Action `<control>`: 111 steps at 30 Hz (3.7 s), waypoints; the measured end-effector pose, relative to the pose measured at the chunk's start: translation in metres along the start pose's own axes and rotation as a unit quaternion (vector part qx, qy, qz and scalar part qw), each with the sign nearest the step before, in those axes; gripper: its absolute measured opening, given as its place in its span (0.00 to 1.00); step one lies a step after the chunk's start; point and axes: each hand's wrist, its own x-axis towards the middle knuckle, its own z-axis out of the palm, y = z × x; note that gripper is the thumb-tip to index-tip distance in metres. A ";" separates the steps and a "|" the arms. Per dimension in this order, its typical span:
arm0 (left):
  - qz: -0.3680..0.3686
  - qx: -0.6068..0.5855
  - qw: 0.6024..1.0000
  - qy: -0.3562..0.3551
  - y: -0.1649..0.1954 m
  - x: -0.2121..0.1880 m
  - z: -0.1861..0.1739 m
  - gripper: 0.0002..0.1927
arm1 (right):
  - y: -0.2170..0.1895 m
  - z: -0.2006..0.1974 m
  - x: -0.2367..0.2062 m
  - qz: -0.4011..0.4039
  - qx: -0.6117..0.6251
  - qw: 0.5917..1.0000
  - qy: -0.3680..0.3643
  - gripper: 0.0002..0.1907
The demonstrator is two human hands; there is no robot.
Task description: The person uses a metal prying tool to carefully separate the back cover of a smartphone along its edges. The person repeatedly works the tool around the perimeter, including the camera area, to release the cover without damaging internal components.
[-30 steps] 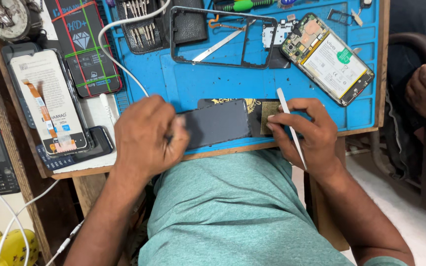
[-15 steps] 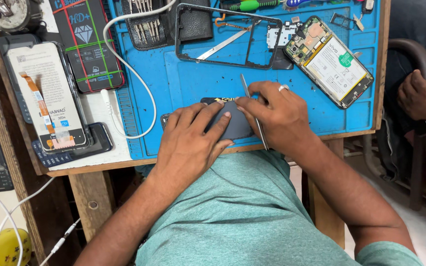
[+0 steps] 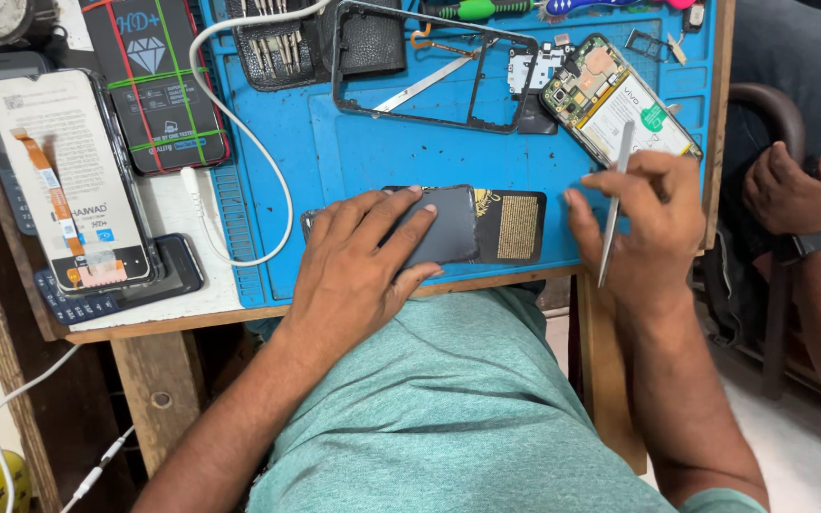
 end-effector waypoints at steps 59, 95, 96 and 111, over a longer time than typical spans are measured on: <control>-0.060 0.047 0.996 0.039 -0.018 -0.024 -0.031 0.39 | -0.051 0.029 -0.003 -0.097 0.117 0.984 -0.088 0.10; -0.035 0.085 0.996 0.005 -0.005 -0.001 -0.006 0.26 | -0.059 0.038 -0.012 -0.197 0.063 0.976 -0.070 0.13; -0.035 0.086 0.996 0.010 -0.005 -0.001 -0.006 0.26 | -0.059 0.038 -0.012 -0.200 0.058 0.975 -0.071 0.12; -0.038 0.086 0.996 0.007 -0.006 -0.002 -0.006 0.25 | -0.054 0.041 -0.021 -0.189 0.020 0.980 -0.063 0.15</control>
